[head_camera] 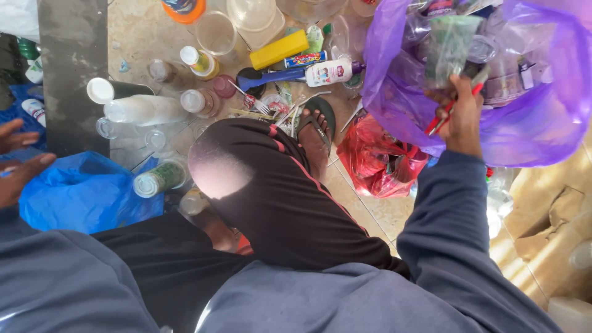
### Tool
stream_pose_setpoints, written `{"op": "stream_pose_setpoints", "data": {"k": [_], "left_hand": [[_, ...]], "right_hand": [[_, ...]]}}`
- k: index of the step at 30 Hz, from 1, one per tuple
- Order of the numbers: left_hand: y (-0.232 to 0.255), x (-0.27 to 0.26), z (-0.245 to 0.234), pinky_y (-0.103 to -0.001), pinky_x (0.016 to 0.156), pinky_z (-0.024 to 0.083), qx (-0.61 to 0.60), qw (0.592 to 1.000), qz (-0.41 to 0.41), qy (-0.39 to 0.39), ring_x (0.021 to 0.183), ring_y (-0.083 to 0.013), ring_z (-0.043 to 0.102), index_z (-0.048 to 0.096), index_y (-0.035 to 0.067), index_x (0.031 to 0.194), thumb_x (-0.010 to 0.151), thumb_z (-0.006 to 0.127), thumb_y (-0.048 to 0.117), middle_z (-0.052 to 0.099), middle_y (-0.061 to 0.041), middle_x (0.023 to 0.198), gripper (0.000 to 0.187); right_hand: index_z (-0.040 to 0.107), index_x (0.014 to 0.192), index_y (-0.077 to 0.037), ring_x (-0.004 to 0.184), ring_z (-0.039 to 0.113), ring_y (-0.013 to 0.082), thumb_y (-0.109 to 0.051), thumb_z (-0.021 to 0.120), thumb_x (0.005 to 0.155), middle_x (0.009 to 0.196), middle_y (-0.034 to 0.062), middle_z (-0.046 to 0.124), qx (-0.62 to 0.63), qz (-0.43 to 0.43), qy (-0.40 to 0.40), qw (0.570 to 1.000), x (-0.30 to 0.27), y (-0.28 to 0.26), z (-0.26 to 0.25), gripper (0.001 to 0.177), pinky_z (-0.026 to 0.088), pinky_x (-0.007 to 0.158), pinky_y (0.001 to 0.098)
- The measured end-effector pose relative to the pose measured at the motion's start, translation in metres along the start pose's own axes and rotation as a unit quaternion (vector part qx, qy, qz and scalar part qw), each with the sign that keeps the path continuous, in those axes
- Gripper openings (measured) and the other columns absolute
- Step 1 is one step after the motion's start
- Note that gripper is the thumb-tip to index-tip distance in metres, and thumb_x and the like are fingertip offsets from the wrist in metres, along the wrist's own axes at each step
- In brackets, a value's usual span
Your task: Sorting plastic waste and removing labels from bottles using a cutter
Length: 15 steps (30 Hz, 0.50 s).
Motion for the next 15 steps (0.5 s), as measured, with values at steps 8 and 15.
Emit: {"op": "stream_pose_setpoints", "data": {"k": [8,15], "left_hand": [[0.308,0.002,-0.044,-0.050,0.105,0.056,-0.098,0.944,0.283,0.141,0.118,-0.0391,0.067,0.059,-0.017,0.142,0.091,0.087,-0.002,0.066,-0.028,0.135,0.060],[0.404,-0.014,-0.021,-0.042,0.128,0.037,-0.272,0.859,0.403,0.161,0.147,-0.0308,0.050,0.040,-0.003,0.153,0.080,0.098,0.008,0.049,-0.019,0.156,0.094]], "right_hand": [[0.056,0.138,-0.014,0.059,0.038,0.0017,-0.005,0.054,0.095,0.099,-0.0044,0.058,0.052,-0.196,-0.182,0.962,-0.156,-0.118,0.076,0.043,0.032,0.050,0.0136],[0.052,0.143,-0.013,0.070,0.049,0.0045,0.008,0.059,0.099,0.101,-0.0011,0.061,-0.065,-0.337,-0.336,0.877,-0.270,-0.205,0.220,0.049,0.043,0.065,0.0179]]}}
Point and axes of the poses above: each hand's wrist, its own x-axis towards the middle knuckle, its own z-axis out of the palm, y = z × x, the point moved 10 cm from there along x, towards the middle knuckle
